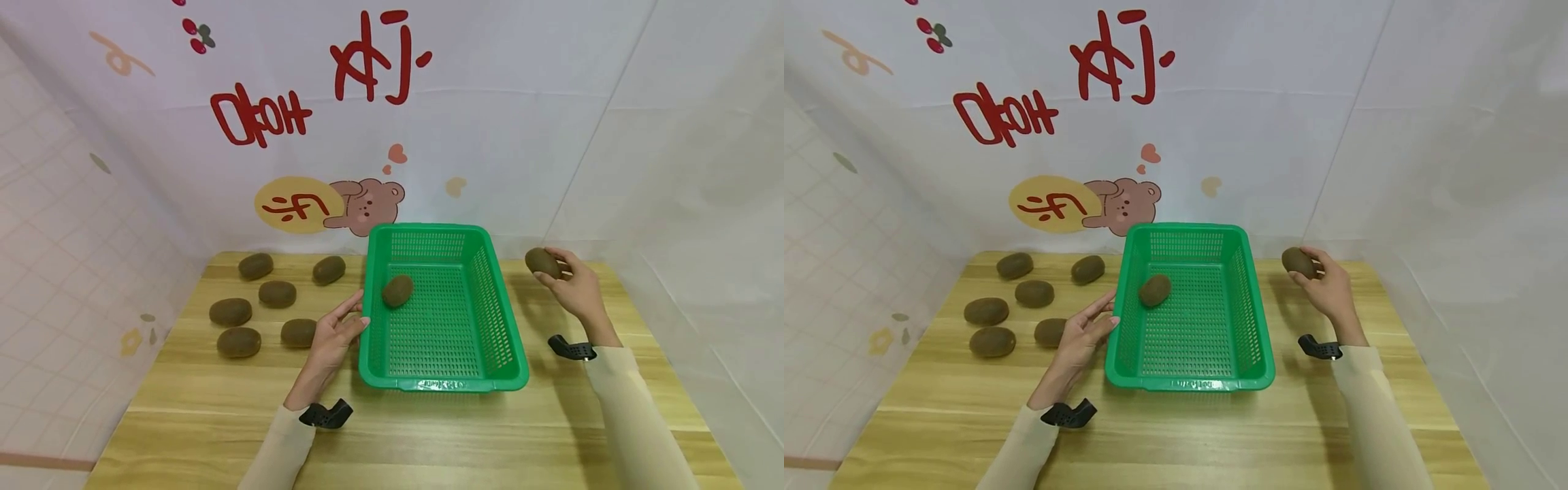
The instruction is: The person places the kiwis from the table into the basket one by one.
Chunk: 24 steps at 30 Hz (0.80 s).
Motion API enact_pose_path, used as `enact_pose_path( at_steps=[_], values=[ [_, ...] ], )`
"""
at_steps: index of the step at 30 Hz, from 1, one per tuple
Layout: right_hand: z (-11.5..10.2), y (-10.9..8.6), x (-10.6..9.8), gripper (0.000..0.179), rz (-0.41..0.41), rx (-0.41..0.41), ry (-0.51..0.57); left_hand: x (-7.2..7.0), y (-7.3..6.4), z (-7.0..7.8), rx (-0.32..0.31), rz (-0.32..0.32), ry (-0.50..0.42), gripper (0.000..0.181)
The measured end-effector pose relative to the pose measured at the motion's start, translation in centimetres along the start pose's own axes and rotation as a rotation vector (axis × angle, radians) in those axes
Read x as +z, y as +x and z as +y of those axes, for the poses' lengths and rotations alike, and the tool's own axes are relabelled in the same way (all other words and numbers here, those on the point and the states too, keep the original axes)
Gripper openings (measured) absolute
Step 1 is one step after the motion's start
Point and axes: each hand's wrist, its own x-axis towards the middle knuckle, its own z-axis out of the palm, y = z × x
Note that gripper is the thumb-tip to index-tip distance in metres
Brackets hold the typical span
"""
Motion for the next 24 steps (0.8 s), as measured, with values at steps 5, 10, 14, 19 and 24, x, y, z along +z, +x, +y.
enact_pose_path(
  at_steps=[5,10,14,19,24],
  values=[
    [-1.0,0.0,-0.1,0.068,0.005,-0.031,-0.004,0.1,0.1,0.0,0.008,0.005,-0.004,0.061],
    [-2.2,-0.2,-0.1,0.067,0.007,-0.070,0.002,0.1,0.1,0.0,0.003,0.017,-0.008,0.060],
    [-3.2,-0.3,-0.1,0.065,0.010,-0.107,0.014,0.0,0.2,-0.1,-0.001,0.022,0.004,0.060],
    [-4.5,-0.7,0.1,0.063,0.012,-0.144,0.030,0.0,0.1,-0.1,-0.004,0.011,0.002,0.061],
    [-6.0,-1.1,0.4,0.061,0.009,-0.191,0.039,0.0,0.0,0.0,0.000,0.006,0.006,0.060]
  ],
)
